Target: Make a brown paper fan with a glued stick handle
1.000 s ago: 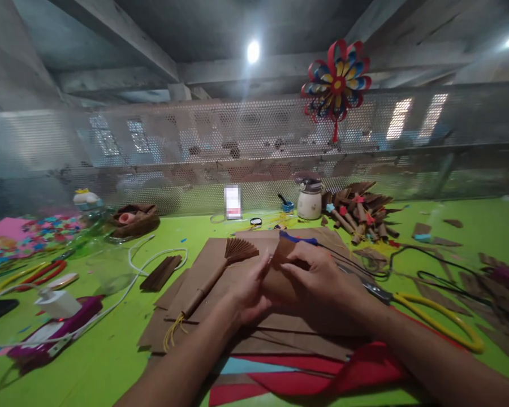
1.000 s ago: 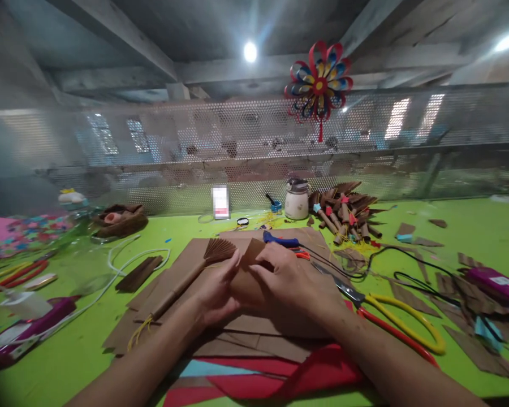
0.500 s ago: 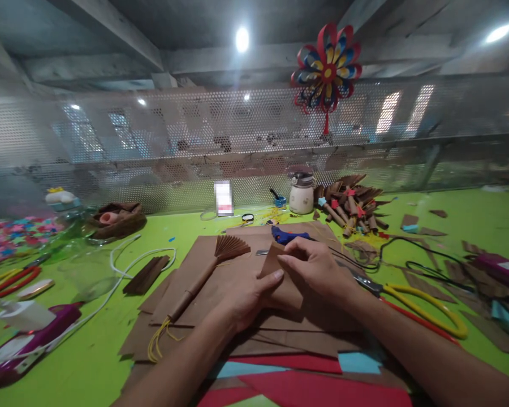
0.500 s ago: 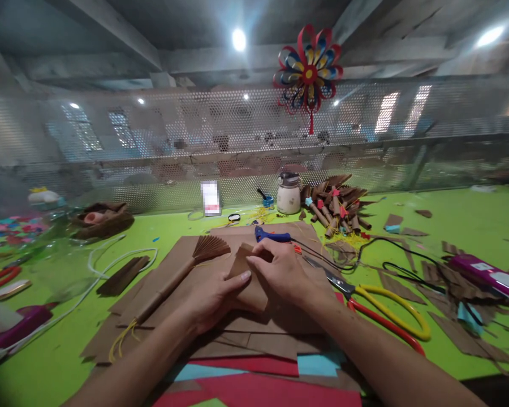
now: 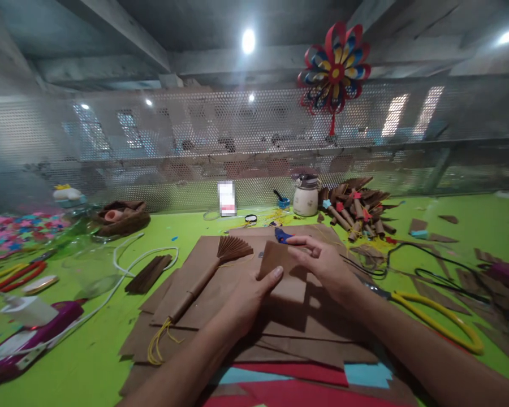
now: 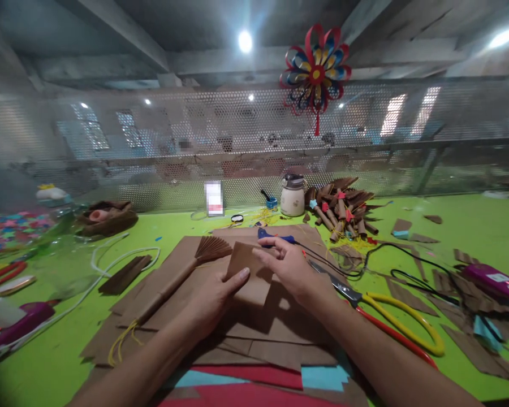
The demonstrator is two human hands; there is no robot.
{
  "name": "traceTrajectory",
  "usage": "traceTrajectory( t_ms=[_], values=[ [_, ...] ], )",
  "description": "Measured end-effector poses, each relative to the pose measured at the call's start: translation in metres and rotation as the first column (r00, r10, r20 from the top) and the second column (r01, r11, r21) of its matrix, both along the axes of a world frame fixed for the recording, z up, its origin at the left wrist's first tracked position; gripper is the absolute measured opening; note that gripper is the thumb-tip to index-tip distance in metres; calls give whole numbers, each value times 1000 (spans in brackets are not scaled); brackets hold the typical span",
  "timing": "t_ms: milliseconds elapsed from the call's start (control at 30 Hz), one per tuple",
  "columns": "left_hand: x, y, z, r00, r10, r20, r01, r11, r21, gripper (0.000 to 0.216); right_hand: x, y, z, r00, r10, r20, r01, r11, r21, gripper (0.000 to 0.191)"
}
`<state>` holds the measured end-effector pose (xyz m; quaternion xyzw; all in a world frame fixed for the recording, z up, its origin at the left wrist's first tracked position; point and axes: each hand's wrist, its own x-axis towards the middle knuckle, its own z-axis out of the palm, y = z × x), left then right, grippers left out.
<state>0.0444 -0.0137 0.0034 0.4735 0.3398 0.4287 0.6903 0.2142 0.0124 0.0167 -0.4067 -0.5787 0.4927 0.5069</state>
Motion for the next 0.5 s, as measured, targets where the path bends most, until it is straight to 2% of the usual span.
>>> traceTrajectory(
  t_ms=[100, 200, 500],
  values=[
    [-1, 0, 2, 999, 51, -15, -51, 999, 20, 45, -5, -6, -3, 986, 117, -123, -127, 989, -80, 49],
    [-1, -1, 4, 995, 95, -37, -94, 995, 23, 45, -7, -10, -6, 967, 174, -183, -197, 974, -114, 42],
    [3, -4, 8, 982, 162, -99, -146, 977, 157, 45, -11, -14, -7, 999, 32, 24, -29, 994, -106, 41]
  ],
)
